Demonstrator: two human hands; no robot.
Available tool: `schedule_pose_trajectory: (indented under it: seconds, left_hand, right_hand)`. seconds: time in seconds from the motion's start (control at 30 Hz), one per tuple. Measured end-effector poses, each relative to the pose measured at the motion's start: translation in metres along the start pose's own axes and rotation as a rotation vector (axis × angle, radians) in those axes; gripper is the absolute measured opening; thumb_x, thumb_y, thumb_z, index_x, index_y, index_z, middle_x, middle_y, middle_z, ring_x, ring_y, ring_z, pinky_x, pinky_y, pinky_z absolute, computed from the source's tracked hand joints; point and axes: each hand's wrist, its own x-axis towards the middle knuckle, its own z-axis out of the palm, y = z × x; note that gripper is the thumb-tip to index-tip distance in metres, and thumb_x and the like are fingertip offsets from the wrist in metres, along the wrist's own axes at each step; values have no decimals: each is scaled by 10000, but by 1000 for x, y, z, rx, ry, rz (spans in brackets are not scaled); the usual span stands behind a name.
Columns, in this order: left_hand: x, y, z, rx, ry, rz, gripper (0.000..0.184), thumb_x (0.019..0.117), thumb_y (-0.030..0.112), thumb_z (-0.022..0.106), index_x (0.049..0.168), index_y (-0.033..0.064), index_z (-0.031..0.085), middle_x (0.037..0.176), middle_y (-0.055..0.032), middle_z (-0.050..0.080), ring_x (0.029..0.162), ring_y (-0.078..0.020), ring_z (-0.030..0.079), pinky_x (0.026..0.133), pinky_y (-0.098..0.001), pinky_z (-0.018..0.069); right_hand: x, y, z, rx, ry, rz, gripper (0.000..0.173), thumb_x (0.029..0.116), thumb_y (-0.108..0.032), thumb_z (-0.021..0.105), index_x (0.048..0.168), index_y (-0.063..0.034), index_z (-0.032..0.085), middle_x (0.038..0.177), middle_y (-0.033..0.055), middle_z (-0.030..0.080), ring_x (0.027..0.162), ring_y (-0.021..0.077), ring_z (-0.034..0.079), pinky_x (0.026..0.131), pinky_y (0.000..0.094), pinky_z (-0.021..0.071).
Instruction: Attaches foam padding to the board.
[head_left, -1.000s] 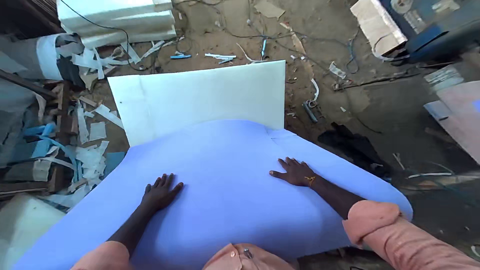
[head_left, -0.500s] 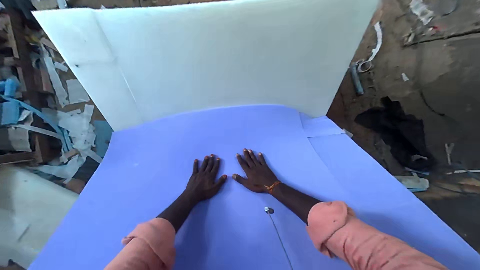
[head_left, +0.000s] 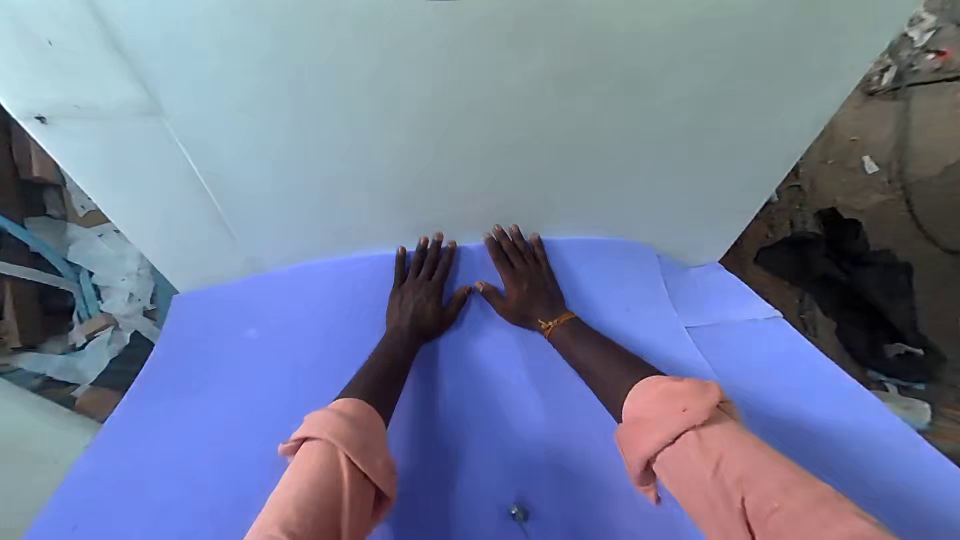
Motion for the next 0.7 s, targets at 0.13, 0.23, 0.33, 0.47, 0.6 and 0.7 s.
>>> schedule_pose_trajectory:
  seconds: [0.13, 0.23, 0.33, 0.47, 0.6, 0.7]
  left_hand:
    - [15, -3, 3, -7, 39, -46, 685, 995, 627, 382, 1517, 196, 490, 1456, -81, 569, 1391, -266, 487, 1224, -516, 258]
    - [2, 2, 5, -10, -38, -17, 586, 997, 587, 449, 1339, 140, 613, 1292, -95, 652, 1236, -283, 596, 1139, -504, 380]
    - [-13, 8, 20, -10, -135, 40, 461, 1016, 508, 498, 1185, 118, 675, 1143, -93, 695, 1112, -285, 650, 1076, -488, 453]
    - [-16, 5, 34, -50, -248, 52, 402, 1050, 440, 467, 1211, 155, 701, 1173, -66, 718, 1131, -266, 664, 1073, -478, 468]
    - [-18, 7, 31, -71, -418, 9, 423, 1073, 393, 413, 1310, 152, 668, 1259, -88, 702, 1209, -283, 644, 1108, -501, 439]
    - [-9, 14, 36, -37, -585, -58, 448, 1061, 401, 372, 1221, 164, 716, 1171, -108, 733, 1148, -318, 669, 1032, -556, 466]
  right_hand:
    - [23, 4, 0, 8, 46, -29, 707, 900, -722, 489, 1417, -250, 586, 1362, 57, 620, 1256, 299, 561, 1032, 569, 401]
    - [9, -6, 5, 31, -43, -25, 600, 894, -648, 567, 1330, -241, 637, 1329, 55, 636, 1197, 319, 586, 936, 575, 443]
    - [-15, -16, 25, 44, -118, -31, 465, 937, -519, 589, 1292, -229, 663, 1329, 52, 647, 1185, 330, 602, 927, 587, 470]
    - [-22, -19, 37, 46, -178, -18, 339, 980, -408, 566, 1239, -241, 707, 1236, 13, 711, 1117, 286, 659, 940, 569, 482]
    - [-17, -23, 36, 34, -343, -23, 375, 1007, -341, 453, 1239, -226, 724, 1186, 40, 737, 1081, 307, 667, 928, 575, 464]
    - [-13, -29, 44, -3, -494, 6, 395, 994, -365, 426, 1088, -179, 762, 962, 100, 752, 952, 344, 682, 866, 585, 455]
